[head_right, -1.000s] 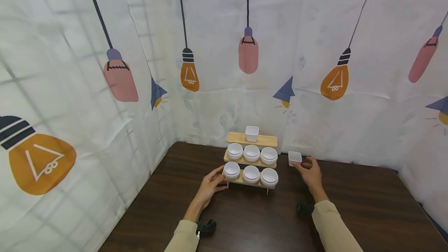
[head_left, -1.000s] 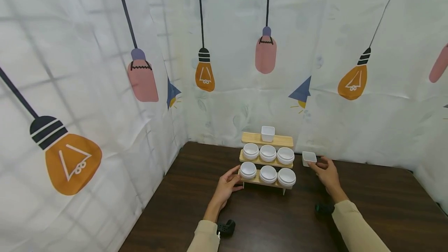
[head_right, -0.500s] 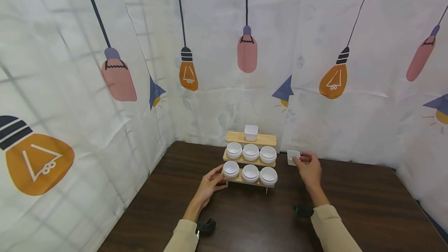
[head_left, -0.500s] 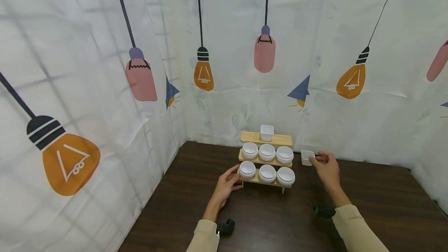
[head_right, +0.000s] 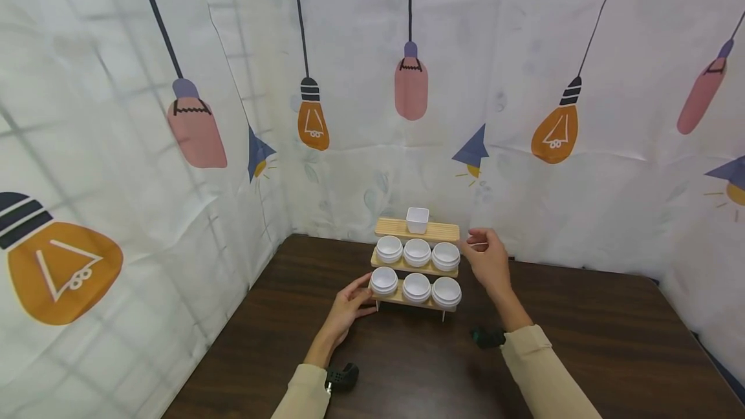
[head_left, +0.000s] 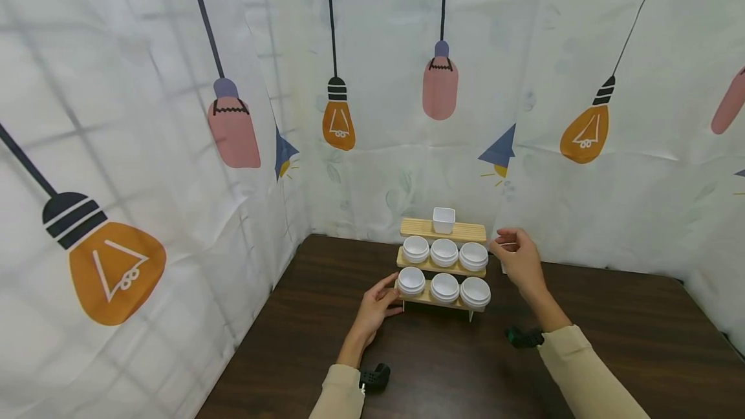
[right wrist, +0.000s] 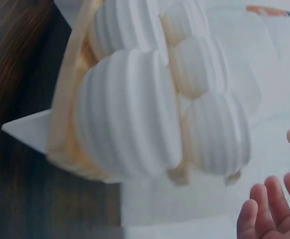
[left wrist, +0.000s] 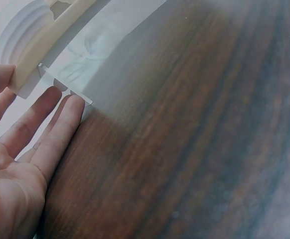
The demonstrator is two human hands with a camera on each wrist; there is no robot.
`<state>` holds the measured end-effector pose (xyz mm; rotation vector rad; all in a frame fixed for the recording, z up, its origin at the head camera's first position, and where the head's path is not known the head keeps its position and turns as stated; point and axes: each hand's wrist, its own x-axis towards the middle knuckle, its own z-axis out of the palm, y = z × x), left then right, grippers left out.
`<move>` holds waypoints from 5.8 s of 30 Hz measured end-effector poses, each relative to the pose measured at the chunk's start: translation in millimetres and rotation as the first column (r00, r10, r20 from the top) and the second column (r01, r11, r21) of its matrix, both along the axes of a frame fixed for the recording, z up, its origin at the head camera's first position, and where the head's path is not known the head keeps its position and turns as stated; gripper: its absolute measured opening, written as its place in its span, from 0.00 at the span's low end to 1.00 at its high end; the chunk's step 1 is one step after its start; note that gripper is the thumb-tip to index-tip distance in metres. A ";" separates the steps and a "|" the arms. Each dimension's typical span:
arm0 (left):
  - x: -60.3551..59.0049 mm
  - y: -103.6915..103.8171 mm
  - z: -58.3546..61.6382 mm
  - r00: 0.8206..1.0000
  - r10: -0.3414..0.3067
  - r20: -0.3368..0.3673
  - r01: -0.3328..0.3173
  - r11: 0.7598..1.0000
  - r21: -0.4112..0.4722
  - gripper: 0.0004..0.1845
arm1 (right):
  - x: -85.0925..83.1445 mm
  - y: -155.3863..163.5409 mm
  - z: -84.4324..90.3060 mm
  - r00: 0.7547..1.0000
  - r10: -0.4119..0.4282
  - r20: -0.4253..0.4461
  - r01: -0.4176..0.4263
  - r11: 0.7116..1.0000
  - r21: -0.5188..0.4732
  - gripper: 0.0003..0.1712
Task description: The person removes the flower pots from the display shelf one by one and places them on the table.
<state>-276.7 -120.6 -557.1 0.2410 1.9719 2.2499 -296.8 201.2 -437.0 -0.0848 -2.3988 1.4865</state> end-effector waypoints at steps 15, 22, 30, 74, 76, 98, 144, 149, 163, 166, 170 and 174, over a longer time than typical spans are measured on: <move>0.9 0.8 1.1 1.000 0.006 -0.008 -0.006 1.000 -0.009 0.26 | -23.7 -29.7 21.8 0.985 0.171 0.021 -0.172 0.983 0.071 0.32; -0.1 0.6 0.7 1.000 0.015 -0.010 -0.015 1.000 -0.016 0.25 | -33.6 -39.5 25.5 0.973 0.219 0.069 -0.222 0.975 0.033 0.37; 1.0 0.2 1.3 1.000 0.021 -0.007 -0.021 1.000 -0.018 0.25 | -42.3 -50.7 30.1 0.968 0.236 0.088 -0.239 0.971 0.024 0.40; 1.0 -0.1 0.3 1.000 0.008 -0.006 -0.008 1.000 -0.021 0.25 | -58.8 -82.2 28.6 0.979 0.100 0.179 -0.105 0.994 0.017 0.47; 1.5 -0.2 0.8 1.000 0.007 -0.004 -0.008 1.000 -0.017 0.25 | -58.5 -82.9 28.2 0.979 0.097 0.178 -0.103 0.994 0.025 0.47; 1.4 -0.8 1.4 1.000 0.006 -0.008 -0.006 1.000 -0.013 0.25 | -55.8 -88.2 27.4 0.985 0.078 0.156 -0.088 0.995 0.055 0.48; 2.3 -0.3 -0.2 1.000 -0.014 -0.024 0.014 1.000 -0.010 0.26 | -54.6 -78.6 23.2 0.987 0.073 0.141 -0.067 0.997 -0.048 0.43; 2.1 0.2 -0.2 1.000 -0.010 -0.016 0.010 1.000 -0.013 0.26 | -53.1 -75.8 24.3 0.986 0.086 0.142 -0.073 0.993 -0.093 0.45; 2.3 -0.6 -0.2 1.000 -0.009 -0.013 0.009 1.000 -0.015 0.26 | -51.5 -75.0 22.5 0.986 0.098 0.134 -0.080 0.988 -0.131 0.47; 2.4 -0.5 -0.4 1.000 -0.011 -0.015 0.010 1.000 -0.016 0.26 | -51.0 -74.0 22.7 0.987 0.098 0.129 -0.081 0.987 -0.136 0.47; 2.5 -0.6 -0.5 1.000 -0.010 -0.016 0.009 1.000 -0.015 0.26 | -49.2 -71.1 24.1 0.990 0.105 0.097 -0.092 0.987 -0.131 0.47; 3.0 -1.1 0.2 1.000 -0.013 -0.020 0.012 1.000 -0.013 0.26 | -46.5 -65.4 25.6 0.991 0.113 0.077 -0.103 0.987 -0.123 0.46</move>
